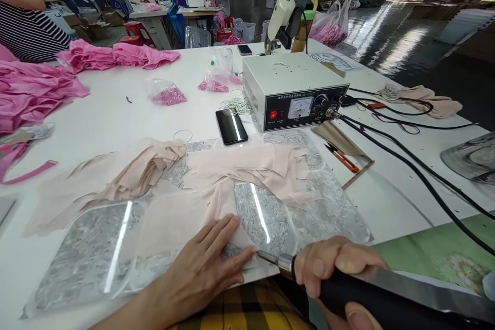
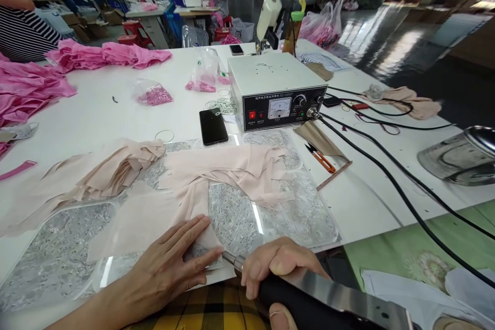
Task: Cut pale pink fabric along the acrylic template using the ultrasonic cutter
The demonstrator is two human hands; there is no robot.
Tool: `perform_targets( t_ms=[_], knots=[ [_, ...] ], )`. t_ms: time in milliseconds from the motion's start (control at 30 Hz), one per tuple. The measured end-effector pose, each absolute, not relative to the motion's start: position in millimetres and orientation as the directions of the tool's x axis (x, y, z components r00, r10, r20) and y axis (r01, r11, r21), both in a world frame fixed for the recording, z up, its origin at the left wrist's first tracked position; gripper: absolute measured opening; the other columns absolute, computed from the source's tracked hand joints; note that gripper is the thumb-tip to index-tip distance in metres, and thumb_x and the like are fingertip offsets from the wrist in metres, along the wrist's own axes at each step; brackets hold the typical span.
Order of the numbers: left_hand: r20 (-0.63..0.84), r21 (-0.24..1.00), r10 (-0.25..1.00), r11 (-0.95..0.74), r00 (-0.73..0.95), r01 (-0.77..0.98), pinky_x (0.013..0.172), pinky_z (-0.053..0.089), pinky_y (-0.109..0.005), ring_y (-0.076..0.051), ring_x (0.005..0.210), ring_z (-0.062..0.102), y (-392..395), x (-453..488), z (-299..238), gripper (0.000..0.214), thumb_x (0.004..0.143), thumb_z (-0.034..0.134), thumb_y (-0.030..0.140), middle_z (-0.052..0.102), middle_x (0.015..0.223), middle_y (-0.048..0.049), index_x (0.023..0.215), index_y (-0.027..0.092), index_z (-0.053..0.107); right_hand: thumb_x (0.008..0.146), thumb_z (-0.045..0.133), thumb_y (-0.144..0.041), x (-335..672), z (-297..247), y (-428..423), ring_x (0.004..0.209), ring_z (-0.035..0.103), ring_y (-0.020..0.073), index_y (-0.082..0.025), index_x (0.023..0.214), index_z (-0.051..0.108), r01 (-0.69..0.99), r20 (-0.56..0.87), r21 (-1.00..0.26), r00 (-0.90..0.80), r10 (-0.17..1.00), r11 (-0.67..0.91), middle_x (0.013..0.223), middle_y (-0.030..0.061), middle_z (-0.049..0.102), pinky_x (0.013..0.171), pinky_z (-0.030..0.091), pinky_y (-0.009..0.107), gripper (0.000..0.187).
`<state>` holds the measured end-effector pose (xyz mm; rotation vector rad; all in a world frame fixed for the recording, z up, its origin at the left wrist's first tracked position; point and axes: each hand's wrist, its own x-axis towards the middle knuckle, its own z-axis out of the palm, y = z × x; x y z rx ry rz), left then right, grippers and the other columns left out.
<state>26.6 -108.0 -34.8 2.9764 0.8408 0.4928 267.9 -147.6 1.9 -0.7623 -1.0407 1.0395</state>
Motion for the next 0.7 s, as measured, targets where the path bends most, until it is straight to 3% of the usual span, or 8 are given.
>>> perform_targets(
  t_ms=[133, 400, 700],
  knots=[
    [0.293, 0.103, 0.525, -0.848, 0.799, 0.52, 0.102, 0.055, -0.052, -0.037, 0.134, 0.053, -109, 27, -35, 0.043, 0.094, 0.07, 0.037, 0.046, 0.148, -0.0221, 0.133, 0.025, 0.061, 0.094, 0.057, -0.033, 258, 3, -139, 0.064, 0.056, 0.0163, -0.028, 0.104, 0.057, -0.303, 0.367, -0.856, 0.214, 0.906, 0.418, 0.081, 0.0017, 0.057, 0.061, 0.057, 0.036, 0.011],
    [0.273, 0.111, 0.536, -0.843, 0.799, 0.527, 0.099, 0.056, -0.051, -0.037, 0.133, 0.054, -108, 25, -36, 0.054, 0.089, 0.075, 0.043, 0.048, 0.146, -0.0209, 0.138, 0.029, 0.057, 0.095, 0.057, -0.032, 248, -3, -133, 0.067, 0.056, 0.015, -0.026, 0.107, 0.056, -0.306, 0.392, -0.849, 0.181, 0.902, 0.431, 0.084, 0.0007, 0.057, 0.065, 0.055, 0.035, 0.013],
    [0.27, 0.145, 0.534, -0.845, 0.801, 0.514, 0.1, 0.054, -0.051, -0.037, 0.135, 0.05, -107, 24, -38, 0.052, 0.092, 0.07, 0.049, 0.045, 0.148, -0.0223, 0.138, 0.028, 0.057, 0.097, 0.054, -0.027, 251, -5, -129, 0.071, 0.057, 0.0144, -0.024, 0.111, 0.055, -0.307, 0.432, -0.836, 0.142, 0.891, 0.454, 0.088, 0.0008, 0.058, 0.068, 0.057, 0.034, 0.015]
  ],
)
